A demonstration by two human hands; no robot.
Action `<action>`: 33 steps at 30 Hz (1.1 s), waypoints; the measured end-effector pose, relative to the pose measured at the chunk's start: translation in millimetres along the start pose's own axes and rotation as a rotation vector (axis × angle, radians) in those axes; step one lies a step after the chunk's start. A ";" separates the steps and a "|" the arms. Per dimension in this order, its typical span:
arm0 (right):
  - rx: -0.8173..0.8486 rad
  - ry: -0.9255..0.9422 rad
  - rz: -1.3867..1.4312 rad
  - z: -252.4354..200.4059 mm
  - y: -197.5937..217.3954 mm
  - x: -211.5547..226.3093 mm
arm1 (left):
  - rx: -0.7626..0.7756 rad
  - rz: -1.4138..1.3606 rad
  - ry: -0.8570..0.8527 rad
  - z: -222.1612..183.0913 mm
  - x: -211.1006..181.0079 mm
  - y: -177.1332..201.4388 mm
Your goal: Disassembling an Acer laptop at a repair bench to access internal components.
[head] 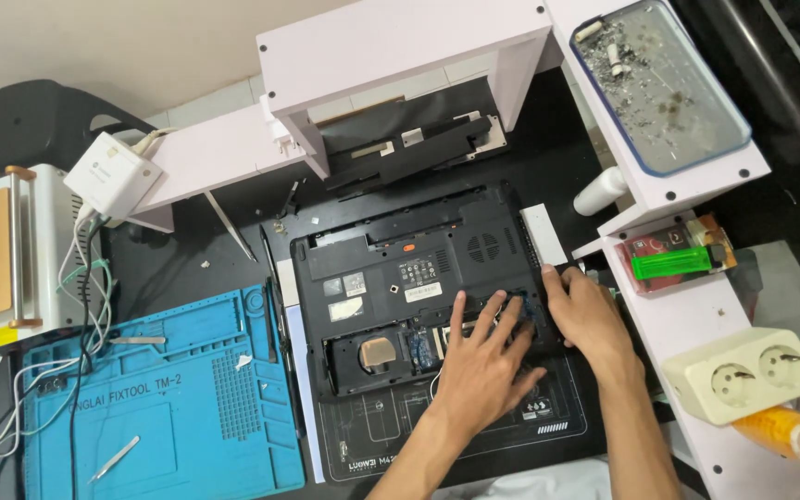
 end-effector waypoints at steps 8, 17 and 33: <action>-0.083 0.109 0.014 17.1 -14.9 -24.0 | -0.031 0.061 -0.039 -11.8 -0.8 -26.0; -0.073 0.063 -0.009 10.2 -7.7 -19.4 | -0.021 0.230 -0.161 -5.2 -19.0 -18.9; -0.316 0.347 0.100 -24.0 23.5 25.6 | 0.201 0.319 -0.140 4.6 -26.2 -23.6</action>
Point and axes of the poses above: each hand's wrist, its own z-axis towards the middle knuckle, its own y-axis out of the back of the hand, x = y × z, the point moved 9 cm from there along z, towards the middle knuckle, and after that the axes turned 13 degrees about -x, right-handed, at the moved point
